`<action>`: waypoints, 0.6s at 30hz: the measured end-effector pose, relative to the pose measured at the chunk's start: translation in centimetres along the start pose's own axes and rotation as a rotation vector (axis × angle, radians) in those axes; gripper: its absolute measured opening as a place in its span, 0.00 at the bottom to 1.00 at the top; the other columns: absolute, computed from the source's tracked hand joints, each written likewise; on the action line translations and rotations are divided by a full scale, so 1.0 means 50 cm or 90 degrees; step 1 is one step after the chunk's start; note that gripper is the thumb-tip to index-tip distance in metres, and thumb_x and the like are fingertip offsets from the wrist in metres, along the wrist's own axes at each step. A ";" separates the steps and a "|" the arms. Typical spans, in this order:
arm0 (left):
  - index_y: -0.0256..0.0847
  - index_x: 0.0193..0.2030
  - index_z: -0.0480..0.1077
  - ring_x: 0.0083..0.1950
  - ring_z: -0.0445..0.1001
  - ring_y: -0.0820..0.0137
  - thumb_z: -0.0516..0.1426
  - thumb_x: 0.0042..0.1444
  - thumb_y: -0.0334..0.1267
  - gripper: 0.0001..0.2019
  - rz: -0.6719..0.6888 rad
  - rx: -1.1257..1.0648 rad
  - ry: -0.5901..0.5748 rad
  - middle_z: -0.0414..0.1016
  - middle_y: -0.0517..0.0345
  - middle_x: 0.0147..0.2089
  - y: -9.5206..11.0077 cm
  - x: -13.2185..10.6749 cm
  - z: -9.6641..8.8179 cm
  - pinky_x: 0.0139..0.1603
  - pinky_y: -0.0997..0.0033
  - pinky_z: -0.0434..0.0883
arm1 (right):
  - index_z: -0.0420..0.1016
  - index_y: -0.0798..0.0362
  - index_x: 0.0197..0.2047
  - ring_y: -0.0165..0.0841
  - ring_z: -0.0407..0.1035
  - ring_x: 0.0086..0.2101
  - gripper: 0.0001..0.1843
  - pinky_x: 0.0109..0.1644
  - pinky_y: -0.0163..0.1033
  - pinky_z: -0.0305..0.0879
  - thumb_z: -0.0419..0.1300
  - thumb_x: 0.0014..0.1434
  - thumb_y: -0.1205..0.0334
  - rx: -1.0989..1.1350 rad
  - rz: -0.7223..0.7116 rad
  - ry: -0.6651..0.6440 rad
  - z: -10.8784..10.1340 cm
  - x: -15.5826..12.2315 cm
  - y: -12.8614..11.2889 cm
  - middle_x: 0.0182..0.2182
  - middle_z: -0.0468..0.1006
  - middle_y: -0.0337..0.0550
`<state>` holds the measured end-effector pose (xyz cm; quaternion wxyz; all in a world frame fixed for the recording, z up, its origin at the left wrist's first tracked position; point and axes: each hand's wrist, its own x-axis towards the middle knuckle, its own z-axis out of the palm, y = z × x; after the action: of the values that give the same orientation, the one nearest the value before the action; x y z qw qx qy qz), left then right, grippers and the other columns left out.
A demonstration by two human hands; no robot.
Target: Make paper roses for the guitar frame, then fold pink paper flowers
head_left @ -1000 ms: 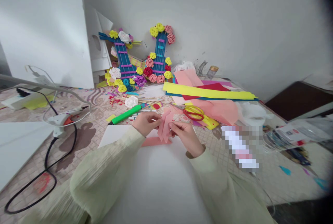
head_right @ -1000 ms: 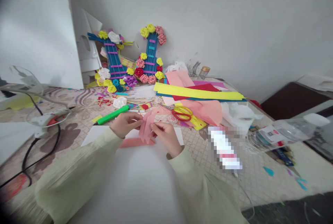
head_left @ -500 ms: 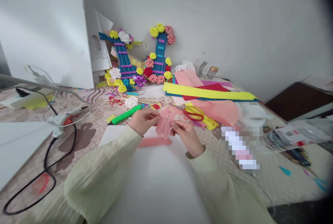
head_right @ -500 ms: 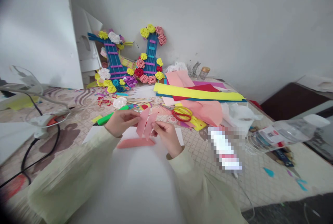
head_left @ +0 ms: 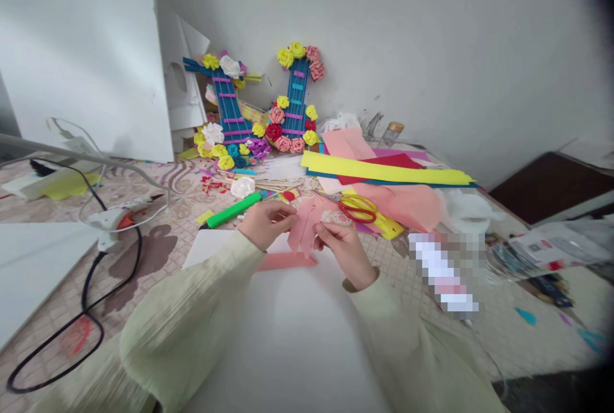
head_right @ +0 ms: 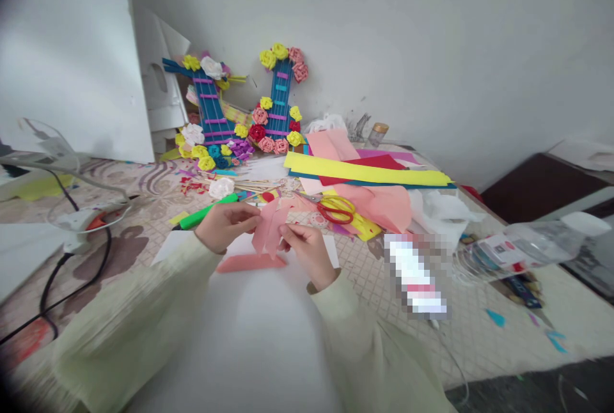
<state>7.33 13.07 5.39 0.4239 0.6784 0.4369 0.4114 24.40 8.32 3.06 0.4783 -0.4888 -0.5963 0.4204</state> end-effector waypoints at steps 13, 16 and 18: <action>0.36 0.26 0.72 0.26 0.71 0.71 0.56 0.44 0.38 0.07 0.031 0.060 -0.028 0.73 0.56 0.25 -0.014 -0.009 0.022 0.29 0.73 0.71 | 0.66 0.56 0.18 0.28 0.60 0.22 0.18 0.27 0.34 0.57 0.54 0.54 0.54 0.035 0.012 0.037 0.011 -0.003 0.007 0.17 0.65 0.38; 0.36 0.26 0.71 0.25 0.71 0.72 0.55 0.44 0.37 0.07 0.025 0.067 -0.033 0.73 0.56 0.25 -0.008 -0.011 0.024 0.28 0.74 0.71 | 0.65 0.56 0.19 0.28 0.60 0.21 0.17 0.27 0.34 0.56 0.54 0.54 0.55 0.037 0.009 0.034 0.012 -0.004 0.006 0.16 0.64 0.37; 0.36 0.26 0.71 0.24 0.70 0.72 0.55 0.44 0.36 0.06 0.015 0.062 -0.037 0.72 0.57 0.24 -0.005 -0.012 0.025 0.28 0.74 0.71 | 0.66 0.56 0.20 0.28 0.60 0.22 0.16 0.27 0.34 0.56 0.54 0.54 0.55 0.048 0.015 0.026 0.013 -0.004 0.006 0.17 0.65 0.37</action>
<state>8.28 12.30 4.67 0.3981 0.7148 0.4358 0.3750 23.83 8.15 2.62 0.5033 -0.4863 -0.5642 0.4380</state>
